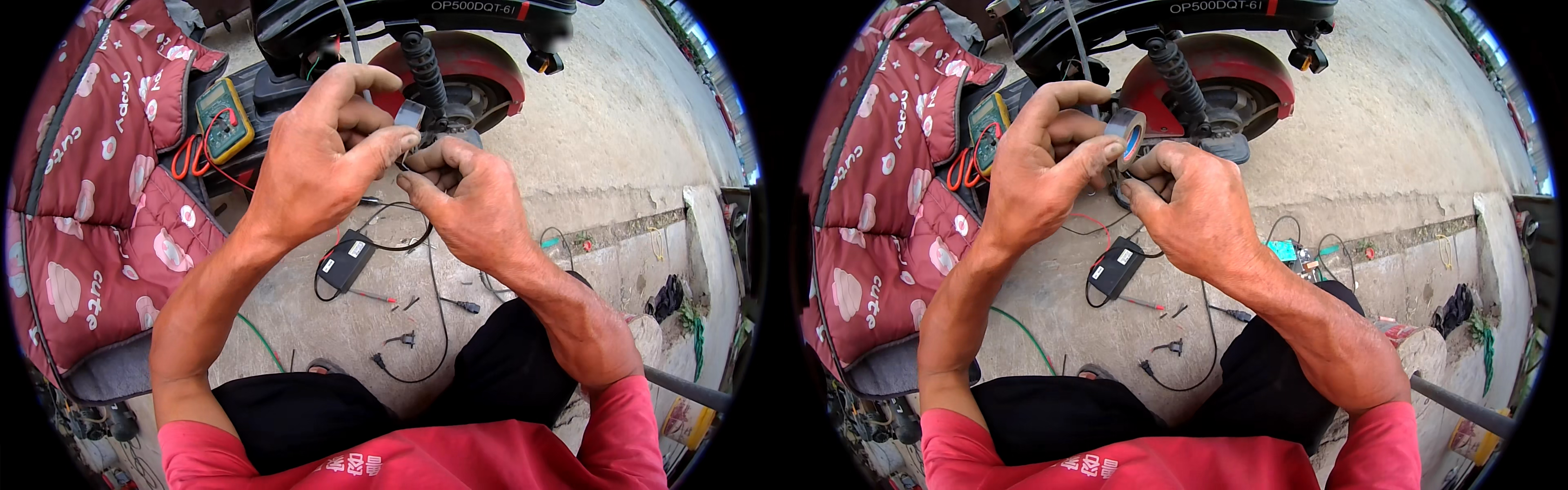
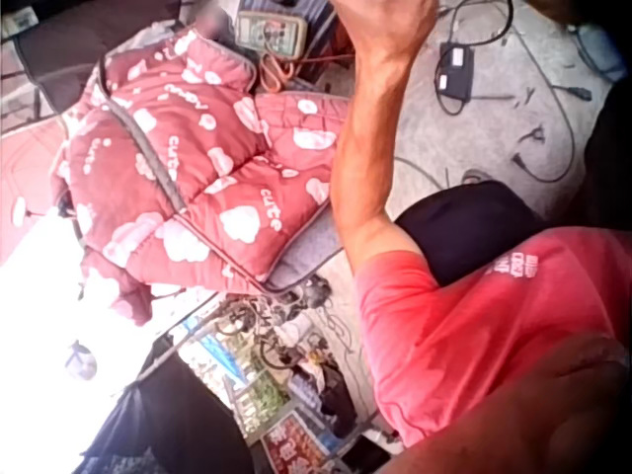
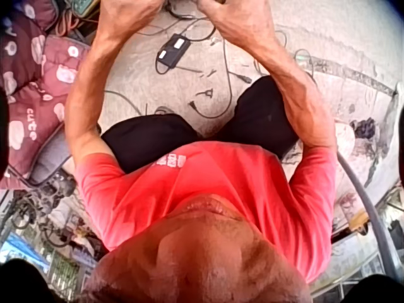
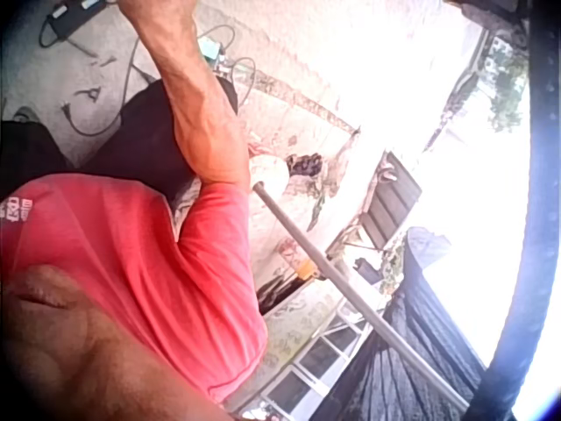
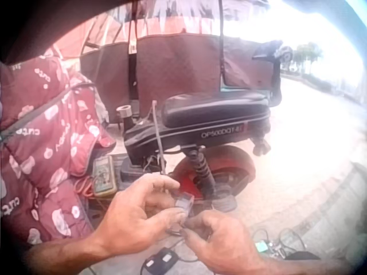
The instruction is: The person twists two black wires together by hand and then wraps the connection with black electrical tape. They continue to wrap the tape around the joint to secure it.
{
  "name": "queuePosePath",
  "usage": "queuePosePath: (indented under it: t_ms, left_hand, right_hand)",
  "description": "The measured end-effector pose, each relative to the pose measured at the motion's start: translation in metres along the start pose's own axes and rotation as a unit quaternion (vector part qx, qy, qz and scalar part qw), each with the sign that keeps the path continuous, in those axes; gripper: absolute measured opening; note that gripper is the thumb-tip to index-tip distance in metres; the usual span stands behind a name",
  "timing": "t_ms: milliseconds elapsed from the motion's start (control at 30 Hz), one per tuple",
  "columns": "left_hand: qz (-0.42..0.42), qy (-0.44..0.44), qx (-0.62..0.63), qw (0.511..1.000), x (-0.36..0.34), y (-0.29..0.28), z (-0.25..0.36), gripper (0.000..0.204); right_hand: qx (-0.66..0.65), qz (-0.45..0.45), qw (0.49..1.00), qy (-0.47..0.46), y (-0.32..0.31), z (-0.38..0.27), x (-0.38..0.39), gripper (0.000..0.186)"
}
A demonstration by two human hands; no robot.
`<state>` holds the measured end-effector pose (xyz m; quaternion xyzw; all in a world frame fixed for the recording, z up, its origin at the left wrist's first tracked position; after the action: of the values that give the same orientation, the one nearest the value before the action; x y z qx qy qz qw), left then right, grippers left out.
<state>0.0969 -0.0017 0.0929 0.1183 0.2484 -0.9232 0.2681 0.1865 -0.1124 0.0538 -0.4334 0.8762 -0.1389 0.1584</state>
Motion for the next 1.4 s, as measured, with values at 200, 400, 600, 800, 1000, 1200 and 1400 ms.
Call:
queuePosePath:
  t_ms: [200, 400, 600, 800, 1000, 1200, 1400]
  left_hand:
    - [-0.059, -0.035, 0.092, 0.993, -0.015, 0.007, -0.016, 0.026]
    - [-0.097, -0.066, 0.087, 0.989, -0.021, 0.011, -0.019, 0.025]
    - [-0.092, -0.101, 0.117, 0.984, -0.024, 0.01, -0.029, 0.023]
    - [-0.081, -0.083, 0.109, 0.987, -0.026, 0.012, -0.03, 0.023]
    - [-0.041, -0.062, 0.074, 0.994, -0.018, 0.006, -0.025, 0.022]
    - [0.042, 0.111, 0.015, 0.993, 0.006, -0.01, -0.021, 0.019]
    - [-0.011, -0.097, 0.027, 0.995, 0.02, 0.014, -0.061, 0.025]
  right_hand:
    - [0.026, 0.006, 1.0, -0.01, -0.001, 0.0, 0.001, 0.015]
    - [0.084, 0.033, 0.988, -0.123, -0.002, -0.013, 0.004, 0.016]
    - [0.077, 0.035, 0.978, -0.193, -0.001, -0.02, 0.005, 0.018]
    - [0.104, 0.057, 0.959, -0.259, 0.0, -0.031, 0.01, 0.02]
    - [0.141, 0.089, 0.964, -0.206, -0.008, -0.026, 0.003, 0.019]
    - [0.104, 0.084, 0.98, -0.148, -0.013, -0.02, -0.001, 0.017]
    - [0.03, 0.065, 0.995, -0.065, -0.011, -0.01, -0.003, 0.017]
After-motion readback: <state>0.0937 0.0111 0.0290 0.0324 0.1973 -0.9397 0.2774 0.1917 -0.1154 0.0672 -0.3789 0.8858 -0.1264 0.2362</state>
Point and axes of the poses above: each hand's wrist, its own x-axis away from the middle knuckle, its own y-axis out of the palm, z = x × y, the point moved 9 cm from there along -x, towards the middle knuckle, and after that the axes turned 2 degrees about -x, right-handed, at the moved point
